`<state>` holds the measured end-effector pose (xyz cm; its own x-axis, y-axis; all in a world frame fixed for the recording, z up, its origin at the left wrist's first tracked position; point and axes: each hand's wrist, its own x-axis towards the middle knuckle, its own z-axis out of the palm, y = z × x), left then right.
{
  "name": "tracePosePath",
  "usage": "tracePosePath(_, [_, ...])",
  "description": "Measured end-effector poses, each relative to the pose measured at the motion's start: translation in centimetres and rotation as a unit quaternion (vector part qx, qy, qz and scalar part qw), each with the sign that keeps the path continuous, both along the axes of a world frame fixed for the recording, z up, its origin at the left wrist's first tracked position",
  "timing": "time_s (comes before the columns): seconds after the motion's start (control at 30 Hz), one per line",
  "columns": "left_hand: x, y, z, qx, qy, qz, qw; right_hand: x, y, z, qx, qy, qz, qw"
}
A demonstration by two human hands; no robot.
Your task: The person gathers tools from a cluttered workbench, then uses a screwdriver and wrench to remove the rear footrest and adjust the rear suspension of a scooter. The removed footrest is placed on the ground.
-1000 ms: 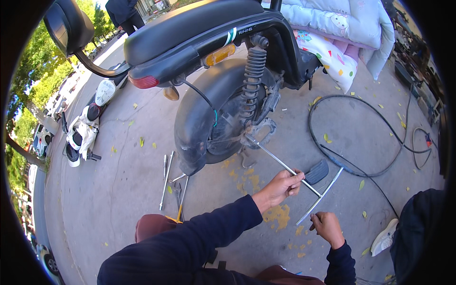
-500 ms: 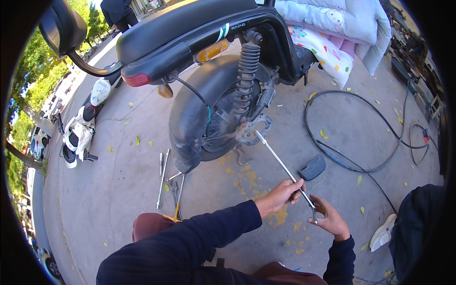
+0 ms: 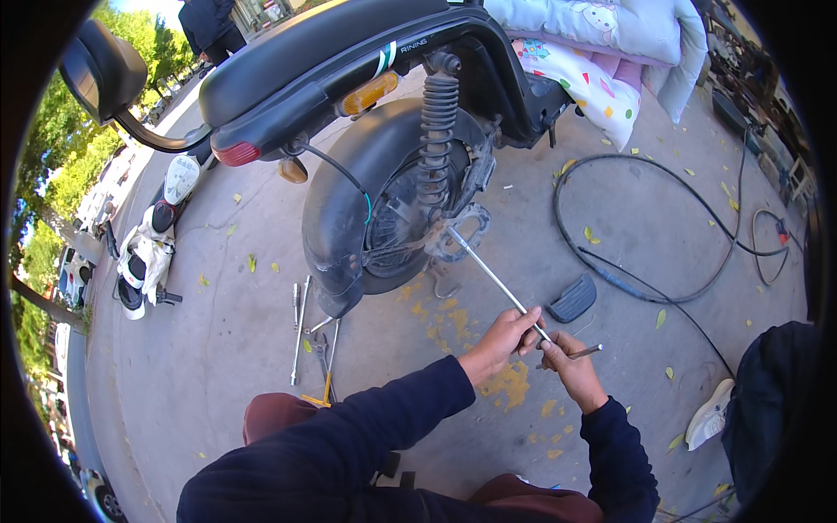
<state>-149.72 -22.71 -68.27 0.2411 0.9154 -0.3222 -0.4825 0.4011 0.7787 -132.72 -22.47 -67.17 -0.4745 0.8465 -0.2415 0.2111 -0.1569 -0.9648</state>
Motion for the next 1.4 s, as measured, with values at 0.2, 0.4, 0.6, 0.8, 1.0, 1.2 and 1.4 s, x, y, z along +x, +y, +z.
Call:
tracePosePath(0.2, [-0.4, 0.7, 0.8, -0.002, -0.003, 0.007, 1.0, -0.5, 1.6, 0.2, -0.177, 0.214, 0.021, 0.961])
tracePosePath(0.4, [0.2, 1.9, 1.8, -0.001, -0.016, 0.005, 1.0, 0.6, 3.9, 1.3, -0.213, 0.239, 0.049, 0.946])
tracePosePath(0.6, [0.5, 2.7, 1.7, -0.01, -0.053, 0.014, 0.998, 1.1, 5.4, 1.8, -0.204, 0.208, 0.047, 0.955])
tracePosePath(0.8, [-0.2, 2.4, 0.8, -0.004, -0.009, -0.016, 1.0, 0.6, 4.0, 0.3, -0.369, 0.334, 0.022, 0.867])
tracePosePath(1.0, [-1.3, 1.8, 1.4, 0.009, 0.004, -0.05, 0.999, -0.4, 2.4, 1.6, -0.389, 0.347, -0.021, 0.853])
tracePosePath(1.2, [-1.9, 1.2, 5.5, 0.223, 0.537, -0.025, 0.813, -0.2, 3.6, 3.0, -0.193, 0.199, 0.009, 0.961])
tracePosePath(1.4, [6.9, 5.0, 8.5, 0.329, 0.388, 0.077, 0.858, -0.2, 3.3, 1.4, -0.279, 0.237, -0.014, 0.93])
